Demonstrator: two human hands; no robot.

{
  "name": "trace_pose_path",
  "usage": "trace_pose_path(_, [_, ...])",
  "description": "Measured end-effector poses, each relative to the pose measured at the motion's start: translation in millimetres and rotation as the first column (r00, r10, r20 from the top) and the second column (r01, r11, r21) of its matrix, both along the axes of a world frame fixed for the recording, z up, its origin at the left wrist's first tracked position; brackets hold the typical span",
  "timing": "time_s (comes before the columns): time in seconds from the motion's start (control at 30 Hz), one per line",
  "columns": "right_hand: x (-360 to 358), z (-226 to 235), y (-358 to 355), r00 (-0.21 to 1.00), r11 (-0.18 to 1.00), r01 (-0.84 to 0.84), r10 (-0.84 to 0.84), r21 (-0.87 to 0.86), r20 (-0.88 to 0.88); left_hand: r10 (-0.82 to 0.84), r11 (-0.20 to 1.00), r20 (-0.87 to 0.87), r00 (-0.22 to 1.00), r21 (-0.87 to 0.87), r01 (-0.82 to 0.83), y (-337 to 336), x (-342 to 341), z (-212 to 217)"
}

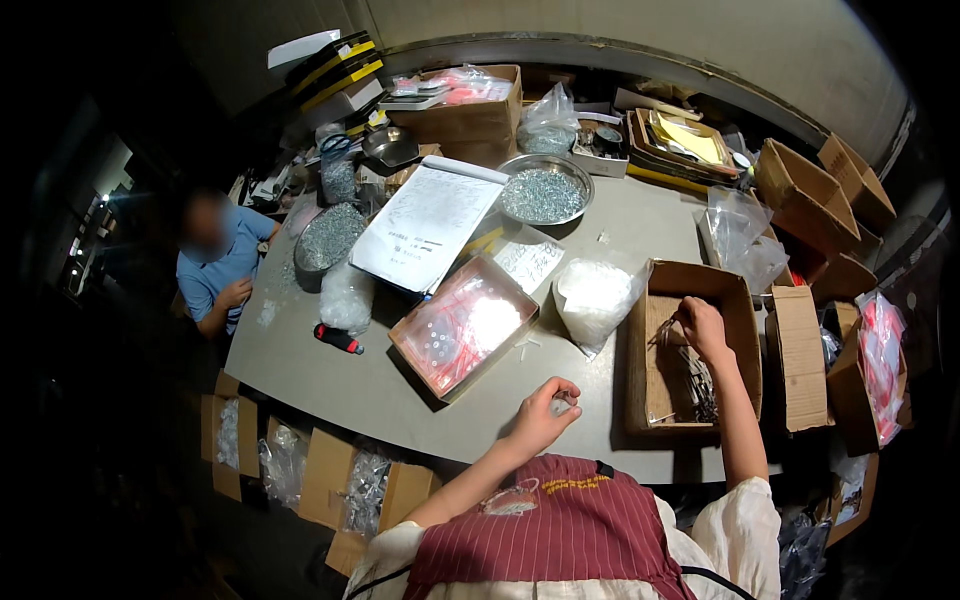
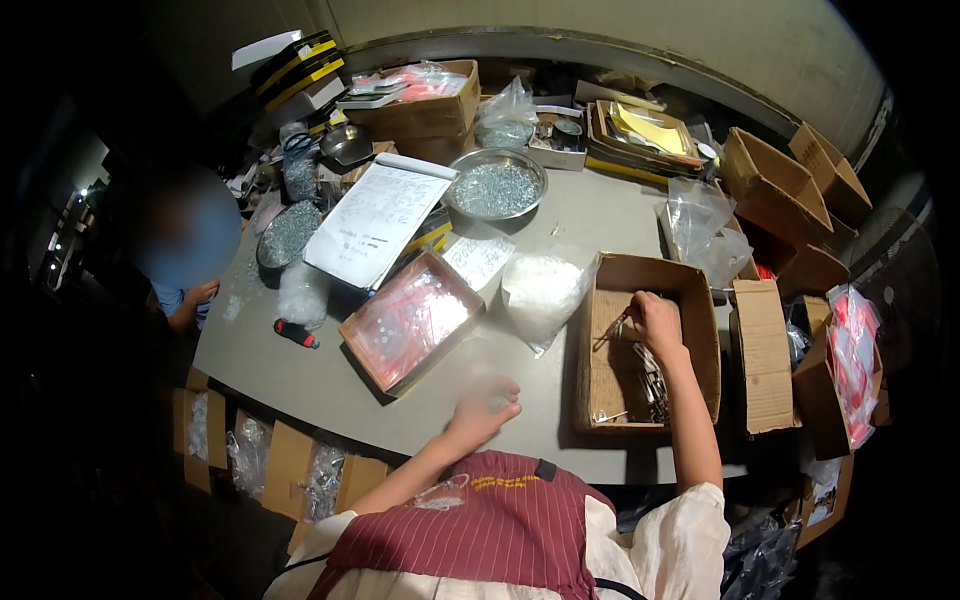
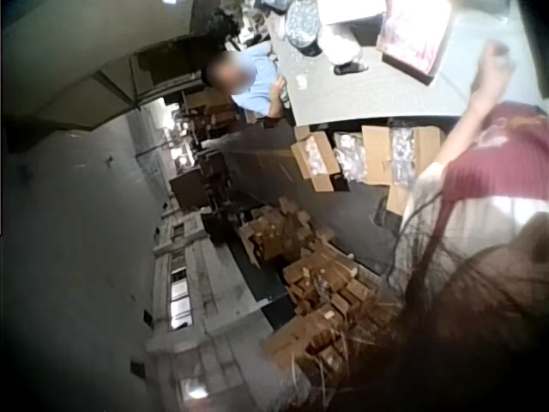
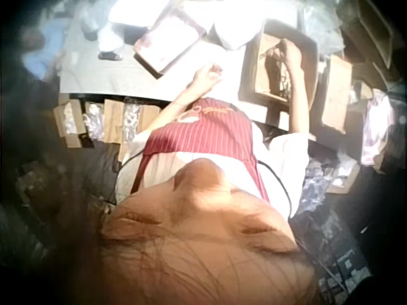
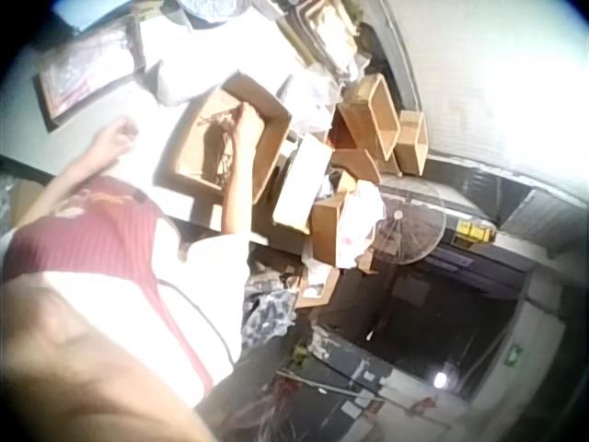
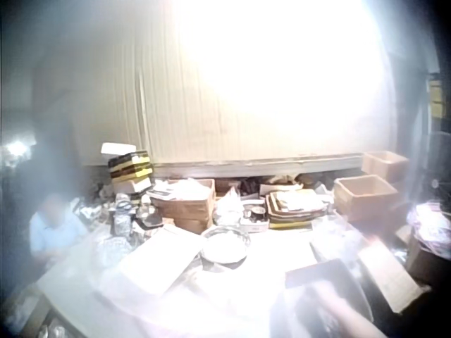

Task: The person repeatedly picks small metallic components from a cardboard box and places them into clear plastic bags on a cluttered work table. The person handles the items one at a time and sets the filled bags aside.

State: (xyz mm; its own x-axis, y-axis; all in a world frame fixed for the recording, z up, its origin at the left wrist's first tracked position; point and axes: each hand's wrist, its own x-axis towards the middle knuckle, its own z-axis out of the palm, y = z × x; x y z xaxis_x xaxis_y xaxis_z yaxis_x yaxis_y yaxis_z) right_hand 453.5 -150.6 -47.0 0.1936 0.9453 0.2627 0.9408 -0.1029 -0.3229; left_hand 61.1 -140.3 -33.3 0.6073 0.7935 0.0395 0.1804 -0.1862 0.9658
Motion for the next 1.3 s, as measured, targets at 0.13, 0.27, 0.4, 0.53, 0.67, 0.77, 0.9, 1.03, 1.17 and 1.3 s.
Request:
trace_pose_path(0.13, [3,-24,-4,0.997,0.990,-0.072,0.076,-0.120,0.026,-0.035,0.991,-0.076,0.997,-0.129,0.025,-4,9,8])
trace_pose_path(0.27, [13,-44,5,0.996,0.984,-0.091,0.086,-0.155,-0.037,-0.035,0.999,-0.076,0.996,0.030,0.038,-3,4,-14])
trace_pose_path(0.4, [4,-27,3,0.987,0.990,-0.117,0.108,-0.076,-0.118,0.010,0.997,-0.065,0.998,-0.077,-0.015,-2,-5,-7])
trace_pose_path(0.53, [0,-23,-1,0.998,0.997,-0.011,0.005,-0.082,-0.070,0.022,0.996,-0.020,1.000,-0.085,-0.024,-4,-1,-7])
trace_pose_path(0.67, [5,-32,-2,1.000,0.999,0.026,-0.026,-0.029,-0.007,0.010,0.999,-0.021,1.000,-0.035,-0.011,-4,5,-10])
trace_pose_path(0.77, [7,-34,1,0.999,0.993,0.038,-0.037,-0.110,0.009,-0.023,1.000,-0.031,0.999,-0.020,0.023,-3,7,-8])
trace_pose_path(0.9, [-3,2,6,0.983,0.986,0.093,-0.068,0.138,-0.173,-0.013,1.000,-0.018,1.000,-0.001,0.013,-4,2,-7])
trace_pose_path(1.03, [-71,78,-10,0.542,0.999,0.033,0.001,0.023,-0.840,0.039,0.998,-0.076,0.996,0.055,-0.035,-6,2,14])
trace_pose_path(1.17, [-158,119,-37,0.475,0.947,-0.311,0.082,-0.079,-0.876,-0.005,0.996,-0.013,1.000,0.088,0.006,-4,13,18])
trace_pose_path(1.3, [-198,102,-40,0.838,0.895,-0.440,0.381,-0.070,-0.392,-0.037,0.998,0.049,0.998,0.045,0.035,-4,16,13])
